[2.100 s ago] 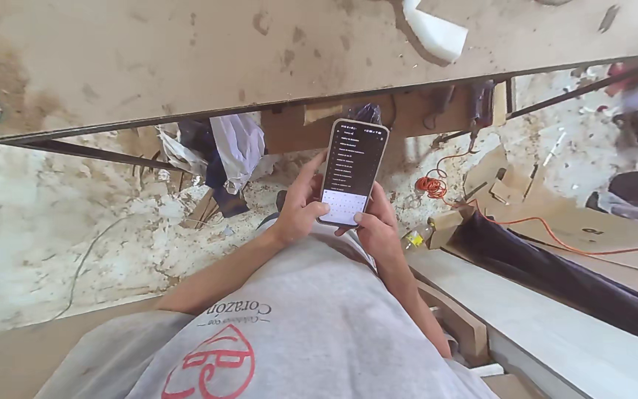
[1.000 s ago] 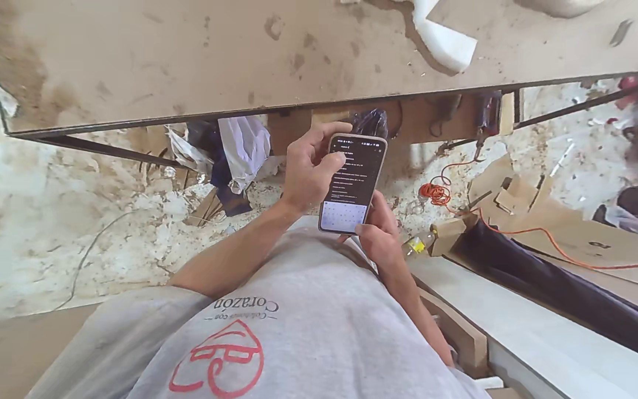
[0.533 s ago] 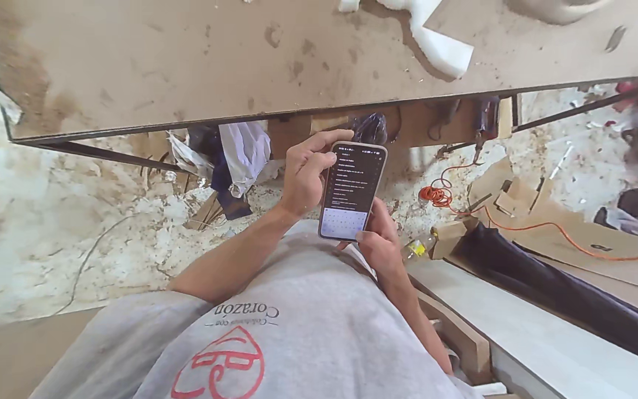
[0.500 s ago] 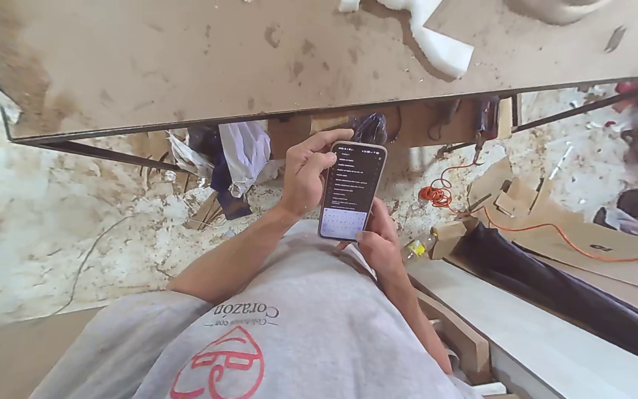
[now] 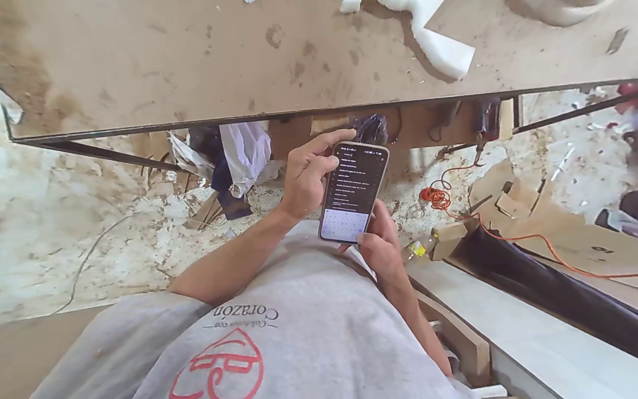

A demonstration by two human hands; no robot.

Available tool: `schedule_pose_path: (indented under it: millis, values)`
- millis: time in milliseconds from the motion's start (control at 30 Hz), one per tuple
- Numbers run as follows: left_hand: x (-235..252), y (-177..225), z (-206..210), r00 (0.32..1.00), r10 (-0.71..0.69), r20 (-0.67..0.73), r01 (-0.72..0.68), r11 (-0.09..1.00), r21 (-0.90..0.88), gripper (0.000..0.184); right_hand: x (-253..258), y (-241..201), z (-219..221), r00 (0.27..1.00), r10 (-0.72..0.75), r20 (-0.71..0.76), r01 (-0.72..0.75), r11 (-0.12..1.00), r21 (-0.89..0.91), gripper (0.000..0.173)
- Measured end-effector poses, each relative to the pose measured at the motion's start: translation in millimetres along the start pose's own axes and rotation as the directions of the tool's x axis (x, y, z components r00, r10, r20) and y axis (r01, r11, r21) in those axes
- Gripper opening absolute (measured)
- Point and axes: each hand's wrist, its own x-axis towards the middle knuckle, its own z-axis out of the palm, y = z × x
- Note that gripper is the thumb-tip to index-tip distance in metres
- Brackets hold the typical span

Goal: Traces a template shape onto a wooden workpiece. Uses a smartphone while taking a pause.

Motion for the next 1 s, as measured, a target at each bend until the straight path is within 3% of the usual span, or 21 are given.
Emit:
schedule_pose_path:
  millis: [800,867,1000]
  values:
    - [10,3,3,0.999,-0.034,0.03,0.035,0.999,-0.015,0.05,8,-7,-2,0.999,0.013,-0.042,-0.014,1.0,-0.023,0.058]
    - [6,3,3,0.993,-0.093,0.073,0.096,0.995,-0.028,0.058,9,-7,0,0.997,0.015,-0.071,-0.016,1.0,-0.017,0.059]
    - [-12,0,0,0.945,-0.222,0.241,0.243,0.968,-0.062,0.09,13,-8,-1,0.993,-0.01,-0.121,0.008,1.0,-0.011,0.06]
